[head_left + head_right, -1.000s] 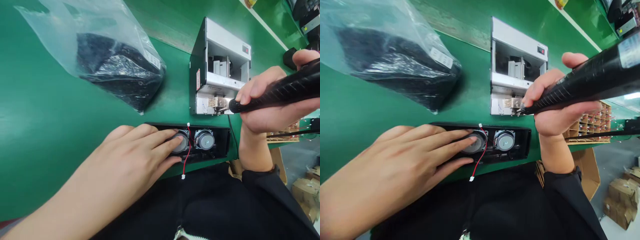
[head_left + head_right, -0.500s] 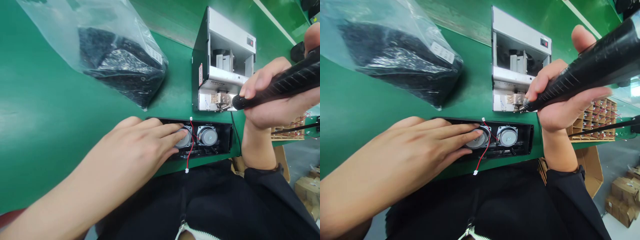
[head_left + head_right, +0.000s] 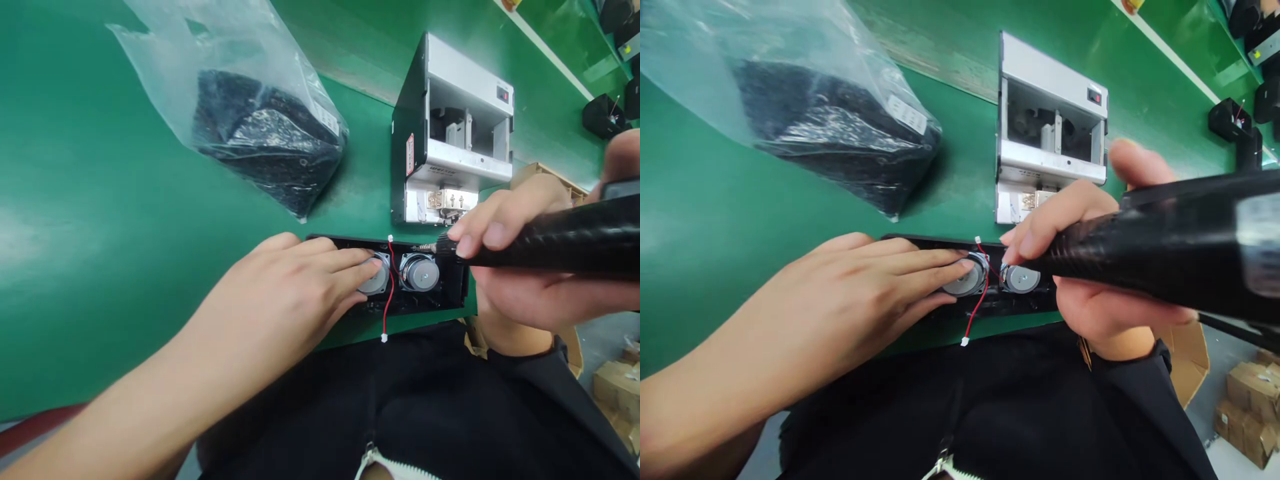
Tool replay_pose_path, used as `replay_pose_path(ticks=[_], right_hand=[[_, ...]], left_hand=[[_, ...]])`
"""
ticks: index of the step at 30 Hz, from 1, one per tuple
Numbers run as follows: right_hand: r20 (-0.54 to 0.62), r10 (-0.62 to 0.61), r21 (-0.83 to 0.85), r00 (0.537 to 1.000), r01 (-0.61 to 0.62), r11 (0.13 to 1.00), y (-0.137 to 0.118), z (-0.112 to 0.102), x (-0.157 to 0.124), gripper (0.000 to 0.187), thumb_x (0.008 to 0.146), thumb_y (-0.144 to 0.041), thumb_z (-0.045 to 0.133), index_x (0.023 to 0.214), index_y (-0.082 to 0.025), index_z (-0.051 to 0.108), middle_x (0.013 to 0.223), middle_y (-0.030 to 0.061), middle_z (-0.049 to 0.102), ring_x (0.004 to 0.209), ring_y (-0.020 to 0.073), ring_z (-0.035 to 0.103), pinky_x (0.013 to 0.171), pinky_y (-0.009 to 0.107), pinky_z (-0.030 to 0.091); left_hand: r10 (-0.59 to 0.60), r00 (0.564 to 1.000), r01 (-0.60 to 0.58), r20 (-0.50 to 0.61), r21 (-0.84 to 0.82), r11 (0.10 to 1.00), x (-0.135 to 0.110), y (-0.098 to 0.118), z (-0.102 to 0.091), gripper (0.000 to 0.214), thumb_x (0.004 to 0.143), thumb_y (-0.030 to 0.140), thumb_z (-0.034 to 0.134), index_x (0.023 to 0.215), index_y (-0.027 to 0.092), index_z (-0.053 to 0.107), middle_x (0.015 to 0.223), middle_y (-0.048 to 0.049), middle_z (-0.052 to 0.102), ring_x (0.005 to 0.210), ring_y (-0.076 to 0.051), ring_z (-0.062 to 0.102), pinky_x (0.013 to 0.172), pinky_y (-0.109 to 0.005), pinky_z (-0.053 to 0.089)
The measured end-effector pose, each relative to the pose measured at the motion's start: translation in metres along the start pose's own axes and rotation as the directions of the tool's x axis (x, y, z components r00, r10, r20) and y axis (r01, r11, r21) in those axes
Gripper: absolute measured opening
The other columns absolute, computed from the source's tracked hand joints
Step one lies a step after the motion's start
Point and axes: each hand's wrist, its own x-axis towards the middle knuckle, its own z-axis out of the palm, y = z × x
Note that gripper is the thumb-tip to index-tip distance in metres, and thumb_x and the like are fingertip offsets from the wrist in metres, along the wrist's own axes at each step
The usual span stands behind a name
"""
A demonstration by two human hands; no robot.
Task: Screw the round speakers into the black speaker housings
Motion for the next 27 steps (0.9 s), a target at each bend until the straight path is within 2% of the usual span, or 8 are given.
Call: replay_pose_path(ticks=[4,7,11,15,17,20,24,27], right_hand=[[-0.073,0.035,0.040,0.997,-0.032,0.999,0.015,0.012,0.000,0.063,0.111,-0.103,0.053,0.133,-0.050,0.077,0.070,-0.0055,0.070,0.049,0.0235,0.066,0.051,0.041,0.065],[0.015,-0.013,0.079,1.000,0.012,0.997,0.023,0.010,0.000,0.061,0.111,-0.100,0.060,0.136,-0.049,0.081,0.071,-0.0057,0.075,0.050,0.0228,0.068,0.050,0.039,0.061],[0.117,-0.011,0.106,0.993,-0.001,0.994,0.034,0.001,-0.004,0.063,0.108,-0.099,0.065,0.144,-0.052,0.087,0.077,-0.0034,0.079,0.054,0.0253,0.068,0.052,0.042,0.060],[0.177,-0.017,0.047,0.984,0.009,0.999,0.044,-0.004,-0.009,0.067,0.110,-0.102,0.056,0.157,-0.059,0.078,0.081,-0.0022,0.079,0.060,0.0289,0.070,0.060,0.045,0.063],[0.189,-0.015,0.018,0.982,0.012,1.000,0.047,-0.004,-0.010,0.069,0.109,-0.104,0.051,0.160,-0.062,0.072,0.082,-0.0028,0.079,0.059,0.0297,0.070,0.060,0.046,0.064],[0.178,-0.005,0.024,0.984,0.000,1.000,0.049,-0.003,-0.010,0.070,0.107,-0.104,0.056,0.158,-0.059,0.073,0.082,-0.0025,0.078,0.054,0.0290,0.065,0.056,0.047,0.062],[0.140,-0.011,0.052,0.990,0.004,0.999,0.049,-0.004,-0.009,0.068,0.108,-0.103,0.058,0.155,-0.058,0.077,0.080,-0.0020,0.079,0.054,0.0289,0.067,0.054,0.048,0.061],[0.254,0.144,-0.102,0.956,-0.122,0.987,0.048,-0.011,-0.006,0.082,0.098,-0.109,0.066,0.157,-0.054,0.079,0.088,0.0017,0.084,0.069,0.0346,0.080,0.059,0.052,0.069]], left_hand=[[0.010,0.999,-0.009,-0.037,0.025,1.000,0.000,0.003,0.003,0.036,0.129,0.032,0.060,0.143,0.034,0.093,0.137,-0.0034,0.098,0.108,-0.031,0.087,0.079,-0.047,0.051],[0.015,0.999,-0.012,-0.051,0.061,0.998,0.001,0.005,0.003,0.038,0.130,0.032,0.055,0.140,0.033,0.093,0.134,-0.0031,0.098,0.105,-0.031,0.088,0.078,-0.047,0.052],[0.008,0.997,-0.004,-0.081,0.055,0.998,0.000,0.006,0.003,0.038,0.130,0.032,0.056,0.136,0.035,0.093,0.132,-0.0022,0.098,0.102,-0.030,0.087,0.078,-0.046,0.053],[-0.015,0.997,0.017,-0.074,0.029,0.999,-0.002,0.006,0.003,0.041,0.130,0.032,0.056,0.145,0.038,0.094,0.137,-0.0012,0.098,0.103,-0.030,0.088,0.079,-0.046,0.057],[-0.022,0.998,0.024,-0.053,0.031,0.999,-0.003,0.007,0.002,0.045,0.131,0.032,0.052,0.148,0.036,0.093,0.142,-0.0027,0.098,0.104,-0.031,0.089,0.080,-0.048,0.060],[-0.031,0.999,0.031,-0.028,0.019,0.999,-0.003,0.007,0.000,0.049,0.131,0.032,0.049,0.151,0.031,0.093,0.144,-0.0064,0.097,0.106,-0.034,0.090,0.079,-0.051,0.063],[-0.080,0.997,0.080,0.004,-0.014,0.997,-0.003,0.006,0.001,0.046,0.128,0.033,0.055,0.153,0.038,0.093,0.141,-0.0052,0.098,0.106,-0.035,0.089,0.080,-0.051,0.062],[-0.090,0.996,0.090,0.009,-0.019,0.996,-0.003,0.006,0.001,0.044,0.128,0.032,0.056,0.150,0.037,0.093,0.139,-0.0049,0.098,0.106,-0.034,0.088,0.081,-0.049,0.059]])
